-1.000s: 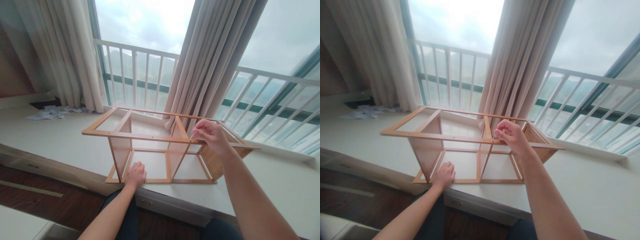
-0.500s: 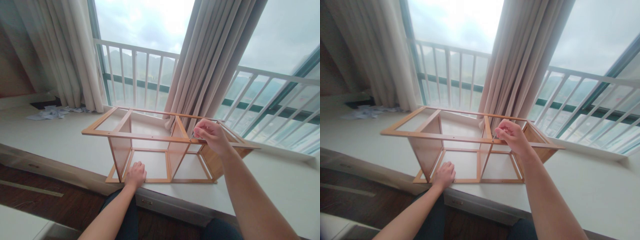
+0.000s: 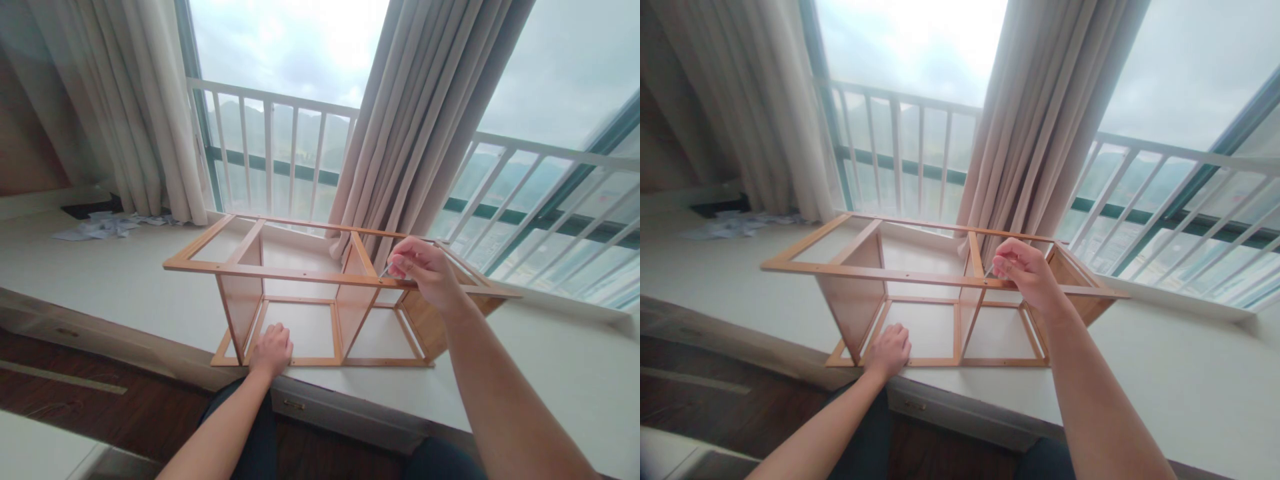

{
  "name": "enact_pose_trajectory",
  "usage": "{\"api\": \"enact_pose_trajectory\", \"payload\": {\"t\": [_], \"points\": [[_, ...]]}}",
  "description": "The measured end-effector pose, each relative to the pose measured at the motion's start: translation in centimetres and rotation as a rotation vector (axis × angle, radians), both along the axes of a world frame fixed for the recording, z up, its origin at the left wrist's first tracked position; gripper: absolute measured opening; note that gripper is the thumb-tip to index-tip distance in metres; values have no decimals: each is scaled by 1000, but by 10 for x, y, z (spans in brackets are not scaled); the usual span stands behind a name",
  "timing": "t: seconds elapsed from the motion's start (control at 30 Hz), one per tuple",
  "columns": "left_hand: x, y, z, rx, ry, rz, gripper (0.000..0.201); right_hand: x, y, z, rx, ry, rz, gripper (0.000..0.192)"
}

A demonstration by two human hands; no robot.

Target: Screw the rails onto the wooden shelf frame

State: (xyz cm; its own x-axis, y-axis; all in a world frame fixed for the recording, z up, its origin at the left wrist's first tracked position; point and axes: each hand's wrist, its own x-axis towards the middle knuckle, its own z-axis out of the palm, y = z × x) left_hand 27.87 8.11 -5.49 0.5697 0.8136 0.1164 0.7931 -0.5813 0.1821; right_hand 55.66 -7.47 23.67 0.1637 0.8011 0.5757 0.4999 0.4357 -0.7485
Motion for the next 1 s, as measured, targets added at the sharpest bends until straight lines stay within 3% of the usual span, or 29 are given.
{"api": "enact_pose_trajectory", "payload": {"t": [0.4,1.0], "points": [[-1,4,-9,41,-9,-18,21,2,0,0,-34,46,67,30],[0,2,-6,33,-1,-10,21,4,2,-2,-43,21,108,30]]}}
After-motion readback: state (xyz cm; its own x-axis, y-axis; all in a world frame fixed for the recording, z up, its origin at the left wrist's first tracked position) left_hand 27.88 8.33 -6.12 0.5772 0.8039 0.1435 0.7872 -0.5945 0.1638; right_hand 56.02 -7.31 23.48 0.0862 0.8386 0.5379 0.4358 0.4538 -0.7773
